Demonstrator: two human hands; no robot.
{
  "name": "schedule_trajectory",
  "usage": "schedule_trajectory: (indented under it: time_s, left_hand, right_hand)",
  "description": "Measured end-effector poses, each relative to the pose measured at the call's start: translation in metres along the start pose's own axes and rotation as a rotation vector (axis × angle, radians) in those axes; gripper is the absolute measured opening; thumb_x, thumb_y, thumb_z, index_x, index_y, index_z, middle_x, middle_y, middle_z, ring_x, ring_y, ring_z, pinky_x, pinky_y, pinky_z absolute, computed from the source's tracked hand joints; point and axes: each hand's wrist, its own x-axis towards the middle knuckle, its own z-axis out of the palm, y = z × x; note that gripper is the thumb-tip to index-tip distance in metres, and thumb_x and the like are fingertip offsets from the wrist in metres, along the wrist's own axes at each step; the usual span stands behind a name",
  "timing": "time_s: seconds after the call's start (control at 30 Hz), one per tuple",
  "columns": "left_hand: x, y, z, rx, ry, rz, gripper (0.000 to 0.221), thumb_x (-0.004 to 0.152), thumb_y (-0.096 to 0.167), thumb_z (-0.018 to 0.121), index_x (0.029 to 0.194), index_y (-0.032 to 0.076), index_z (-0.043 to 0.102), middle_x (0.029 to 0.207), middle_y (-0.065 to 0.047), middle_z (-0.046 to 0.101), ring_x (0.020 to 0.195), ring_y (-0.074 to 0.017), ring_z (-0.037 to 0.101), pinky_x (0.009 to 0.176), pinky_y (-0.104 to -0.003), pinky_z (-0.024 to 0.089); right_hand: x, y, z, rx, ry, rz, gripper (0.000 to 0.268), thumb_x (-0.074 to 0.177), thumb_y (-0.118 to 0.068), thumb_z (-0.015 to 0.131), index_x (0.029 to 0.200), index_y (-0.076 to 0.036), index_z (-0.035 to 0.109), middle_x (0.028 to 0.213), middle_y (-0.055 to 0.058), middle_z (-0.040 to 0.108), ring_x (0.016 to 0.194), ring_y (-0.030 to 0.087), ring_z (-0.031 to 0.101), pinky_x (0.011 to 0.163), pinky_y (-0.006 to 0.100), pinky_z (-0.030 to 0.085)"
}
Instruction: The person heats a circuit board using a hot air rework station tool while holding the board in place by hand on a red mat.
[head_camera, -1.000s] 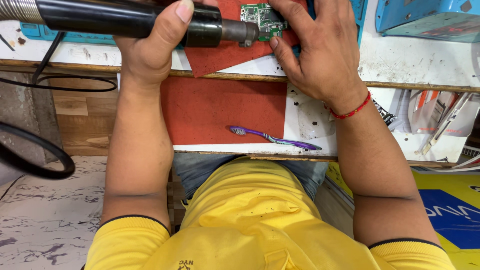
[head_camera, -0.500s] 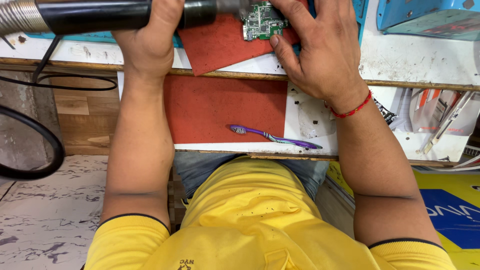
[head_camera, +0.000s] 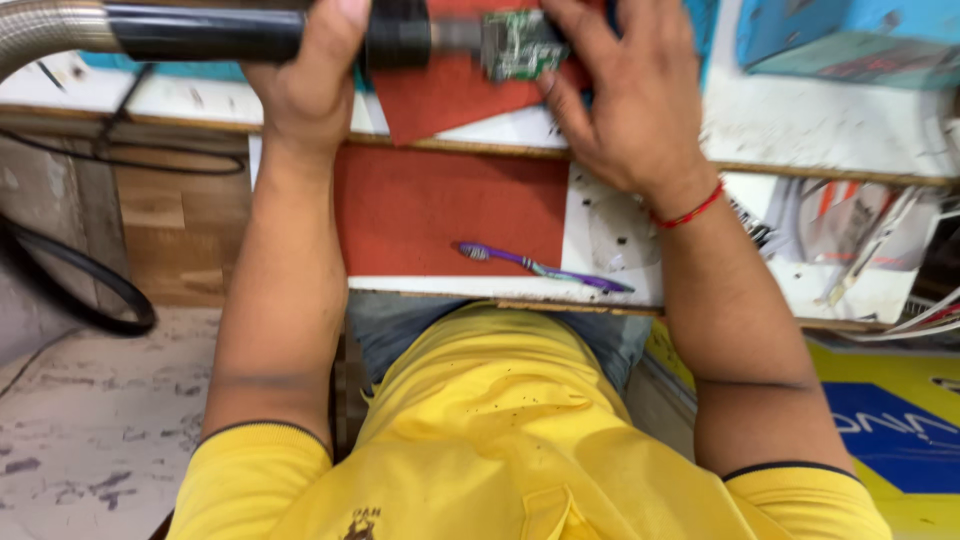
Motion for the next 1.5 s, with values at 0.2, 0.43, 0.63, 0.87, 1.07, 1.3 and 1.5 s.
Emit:
schedule_trajectory:
  time_s: [0.2, 0.43, 0.63, 0.87, 1.07, 1.3, 1.5]
  left_hand:
    - [0.008, 0.023, 0.005, 0.118, -0.114, 0.047, 0.024, 0.109, 0.020, 0.066, 0.102, -0.003, 0.064, 0.102, -0.018, 0.076, 0.092, -0.0202, 0.075, 0.090, -0.032, 0.061]
    - [0.005, 0.018, 0.003, 0.035, -0.120, 0.062, 0.024, 0.107, 0.020, 0.064, 0.100, -0.003, 0.064, 0.102, -0.015, 0.074, 0.094, -0.0213, 0.075, 0.091, -0.033, 0.060]
    - [0.004, 0.026, 0.007, 0.137, -0.136, 0.098, 0.022, 0.107, 0.018, 0.063, 0.100, -0.003, 0.064, 0.098, -0.013, 0.074, 0.092, -0.0183, 0.072, 0.089, -0.032, 0.059]
    - [0.011, 0.030, 0.011, 0.083, -0.151, 0.154, 0.022, 0.107, 0.019, 0.062, 0.100, -0.002, 0.063, 0.101, -0.013, 0.074, 0.095, -0.0176, 0.071, 0.088, -0.030, 0.059]
    - [0.008, 0.027, 0.008, 0.217, -0.084, 0.149, 0.022, 0.105, 0.017, 0.063, 0.095, -0.003, 0.065, 0.095, -0.013, 0.074, 0.088, -0.0167, 0.070, 0.080, -0.029, 0.057]
    - [0.007, 0.025, 0.014, 0.112, -0.158, 0.097, 0.021, 0.106, 0.016, 0.067, 0.098, -0.003, 0.065, 0.097, -0.013, 0.073, 0.087, -0.0165, 0.071, 0.083, -0.028, 0.058]
    - [0.011, 0.021, 0.010, 0.121, -0.142, 0.044, 0.019, 0.108, 0.016, 0.067, 0.102, -0.003, 0.067, 0.099, -0.013, 0.078, 0.089, -0.0163, 0.074, 0.087, -0.028, 0.060]
  right_hand:
    - [0.000, 0.003, 0.003, 0.103, 0.022, 0.028, 0.045, 0.093, -0.011, 0.079, 0.134, -0.001, 0.062, 0.143, 0.013, 0.053, 0.128, 0.035, 0.052, 0.110, 0.044, 0.046]
    - [-0.002, 0.007, 0.005, 0.071, 0.036, 0.010, 0.043, 0.094, -0.014, 0.078, 0.134, -0.004, 0.064, 0.139, 0.013, 0.052, 0.128, 0.035, 0.051, 0.111, 0.045, 0.044]
    - [-0.005, 0.008, 0.006, 0.077, 0.006, -0.002, 0.044, 0.096, -0.014, 0.079, 0.135, -0.004, 0.063, 0.138, 0.012, 0.052, 0.126, 0.035, 0.051, 0.111, 0.045, 0.044]
    - [-0.006, 0.008, 0.007, 0.052, 0.025, -0.004, 0.043, 0.097, -0.014, 0.079, 0.135, -0.004, 0.063, 0.136, 0.012, 0.052, 0.126, 0.035, 0.051, 0.111, 0.045, 0.045]
    - [-0.003, 0.005, 0.005, 0.061, 0.007, -0.011, 0.043, 0.097, -0.014, 0.078, 0.136, -0.004, 0.062, 0.137, 0.012, 0.053, 0.123, 0.034, 0.051, 0.112, 0.044, 0.045]
    - [-0.001, 0.000, 0.000, 0.035, 0.027, -0.040, 0.041, 0.096, -0.010, 0.077, 0.132, 0.001, 0.062, 0.135, 0.018, 0.051, 0.122, 0.038, 0.051, 0.103, 0.047, 0.045]
    - [0.007, -0.007, -0.006, 0.084, 0.013, -0.038, 0.042, 0.093, -0.007, 0.076, 0.132, 0.001, 0.062, 0.133, 0.016, 0.052, 0.125, 0.038, 0.051, 0.106, 0.047, 0.046]
